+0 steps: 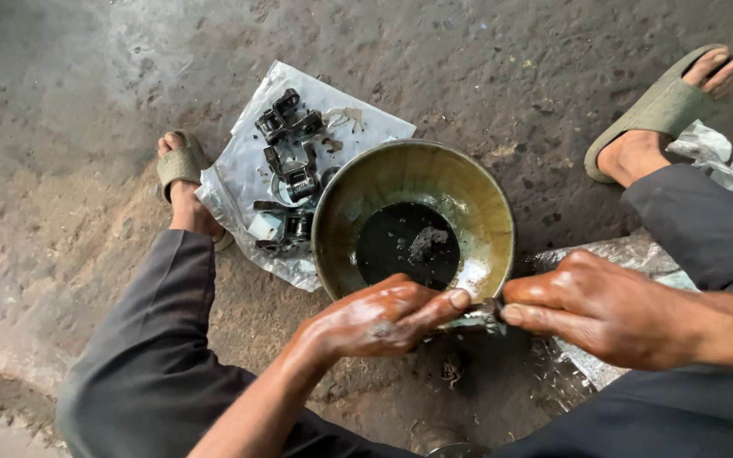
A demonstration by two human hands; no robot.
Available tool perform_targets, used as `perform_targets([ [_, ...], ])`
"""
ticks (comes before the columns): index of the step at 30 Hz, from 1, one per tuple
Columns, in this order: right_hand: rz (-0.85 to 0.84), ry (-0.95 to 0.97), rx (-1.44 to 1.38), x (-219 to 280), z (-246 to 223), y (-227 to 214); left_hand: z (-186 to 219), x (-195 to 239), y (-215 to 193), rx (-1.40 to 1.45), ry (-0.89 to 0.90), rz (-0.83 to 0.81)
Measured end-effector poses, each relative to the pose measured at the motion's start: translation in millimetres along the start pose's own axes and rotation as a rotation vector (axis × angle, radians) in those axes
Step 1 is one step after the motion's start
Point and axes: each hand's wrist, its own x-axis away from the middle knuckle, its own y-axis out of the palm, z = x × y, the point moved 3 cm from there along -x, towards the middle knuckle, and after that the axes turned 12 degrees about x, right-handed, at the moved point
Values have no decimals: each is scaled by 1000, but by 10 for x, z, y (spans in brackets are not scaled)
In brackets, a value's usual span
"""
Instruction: The person sits on the ground and cleans greasy metal parts by hand using a wire brush and a bowl of dark liquid. They scrub each part individually, dip it in the liquid, and place the cleaned pieces on a plastic sheet nearby.
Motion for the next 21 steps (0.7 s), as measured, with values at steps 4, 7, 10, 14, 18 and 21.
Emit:
perform_targets([
  [4,-504,713,-652,129,226,198,89,88,-87,45,263,51],
  [7,-292,338,-450,92,208,-7,56,118,-144,26,149,47],
  [10,-141,251,-398,104,154,-61,36,118,-148,24,124,43],
  [14,-84,235,-285,193,142,17,5,89,-150,42,146,7],
  [18,-630,607,-466,436,185,211,-28,139,-276,81,73,191],
  [21,-571,761,-560,427,-3,467,109,112,-194,38,277,81],
])
